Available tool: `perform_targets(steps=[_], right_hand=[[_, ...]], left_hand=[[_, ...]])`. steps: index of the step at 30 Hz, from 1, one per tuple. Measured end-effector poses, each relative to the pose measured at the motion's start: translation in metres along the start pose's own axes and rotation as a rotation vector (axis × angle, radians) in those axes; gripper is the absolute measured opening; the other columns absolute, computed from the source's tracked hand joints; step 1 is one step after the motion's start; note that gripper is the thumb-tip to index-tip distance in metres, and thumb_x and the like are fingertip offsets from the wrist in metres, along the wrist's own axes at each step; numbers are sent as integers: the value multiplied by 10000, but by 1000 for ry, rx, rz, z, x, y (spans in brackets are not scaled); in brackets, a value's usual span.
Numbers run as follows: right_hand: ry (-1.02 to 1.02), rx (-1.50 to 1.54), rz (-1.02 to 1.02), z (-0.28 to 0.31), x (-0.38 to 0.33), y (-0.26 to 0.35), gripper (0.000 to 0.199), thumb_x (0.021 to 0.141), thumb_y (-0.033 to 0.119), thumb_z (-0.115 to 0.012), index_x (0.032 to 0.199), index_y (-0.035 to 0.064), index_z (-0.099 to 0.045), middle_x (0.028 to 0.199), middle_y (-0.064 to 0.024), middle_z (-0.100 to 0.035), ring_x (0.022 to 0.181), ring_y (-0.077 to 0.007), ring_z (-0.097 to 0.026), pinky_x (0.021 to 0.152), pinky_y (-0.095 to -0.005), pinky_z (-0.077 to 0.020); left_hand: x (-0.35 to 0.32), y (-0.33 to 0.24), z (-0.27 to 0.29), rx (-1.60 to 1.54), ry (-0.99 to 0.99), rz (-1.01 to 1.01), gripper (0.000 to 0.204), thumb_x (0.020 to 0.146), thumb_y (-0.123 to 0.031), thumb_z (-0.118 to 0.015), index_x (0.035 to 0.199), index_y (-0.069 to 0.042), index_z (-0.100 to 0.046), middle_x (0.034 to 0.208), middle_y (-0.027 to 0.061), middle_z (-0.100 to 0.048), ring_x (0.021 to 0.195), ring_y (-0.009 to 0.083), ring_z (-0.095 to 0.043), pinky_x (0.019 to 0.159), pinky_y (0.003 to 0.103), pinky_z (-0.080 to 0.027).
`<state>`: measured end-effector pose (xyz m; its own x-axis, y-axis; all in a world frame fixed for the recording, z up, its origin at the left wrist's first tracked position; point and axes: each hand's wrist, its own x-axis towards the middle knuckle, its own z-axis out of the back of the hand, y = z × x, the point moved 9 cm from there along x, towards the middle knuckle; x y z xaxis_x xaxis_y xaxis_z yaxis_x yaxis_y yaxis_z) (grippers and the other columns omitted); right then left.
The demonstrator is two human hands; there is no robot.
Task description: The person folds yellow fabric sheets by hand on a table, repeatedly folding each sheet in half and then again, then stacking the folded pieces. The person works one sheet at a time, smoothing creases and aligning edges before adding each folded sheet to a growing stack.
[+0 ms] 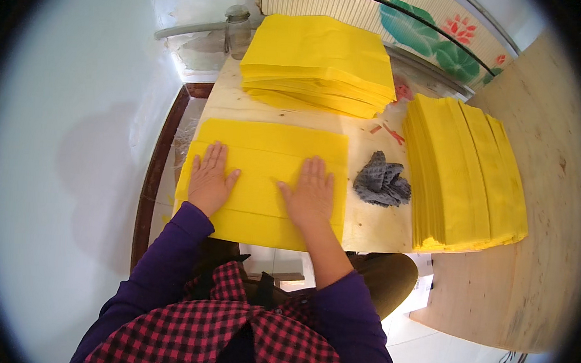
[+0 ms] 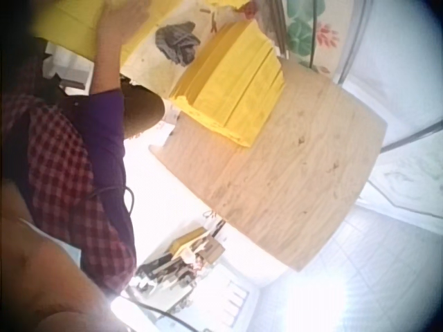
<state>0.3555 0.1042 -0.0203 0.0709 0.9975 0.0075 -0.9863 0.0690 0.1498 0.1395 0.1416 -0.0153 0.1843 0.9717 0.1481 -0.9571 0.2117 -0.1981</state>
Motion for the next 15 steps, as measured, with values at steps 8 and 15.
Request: perform_targets(steps=[8,15], right_hand=[[-36,-1,-20,4,-5,-16,827,926,555,-414,1465,-45,-228,1549,-197,-196,1455,-281,-133,1175,-457,-72],[-61,-10,1,5,-7,-15,802,942,537,-398,1462,-48,-225,1539,-214,-210,1447,-305,-153,1166,-468,-104]], left_hand=[[-2,-1,3,-17,12,5,650,953,-435,-445,1456,-43,-323,1529,114,-303,1435,226,-225,1168,446,-114],[-4,0,5,-41,-37,20,652,948,-428,-459,1432,-6,-349,1516,151,-311,1428,255,-236,1168,441,-119]])
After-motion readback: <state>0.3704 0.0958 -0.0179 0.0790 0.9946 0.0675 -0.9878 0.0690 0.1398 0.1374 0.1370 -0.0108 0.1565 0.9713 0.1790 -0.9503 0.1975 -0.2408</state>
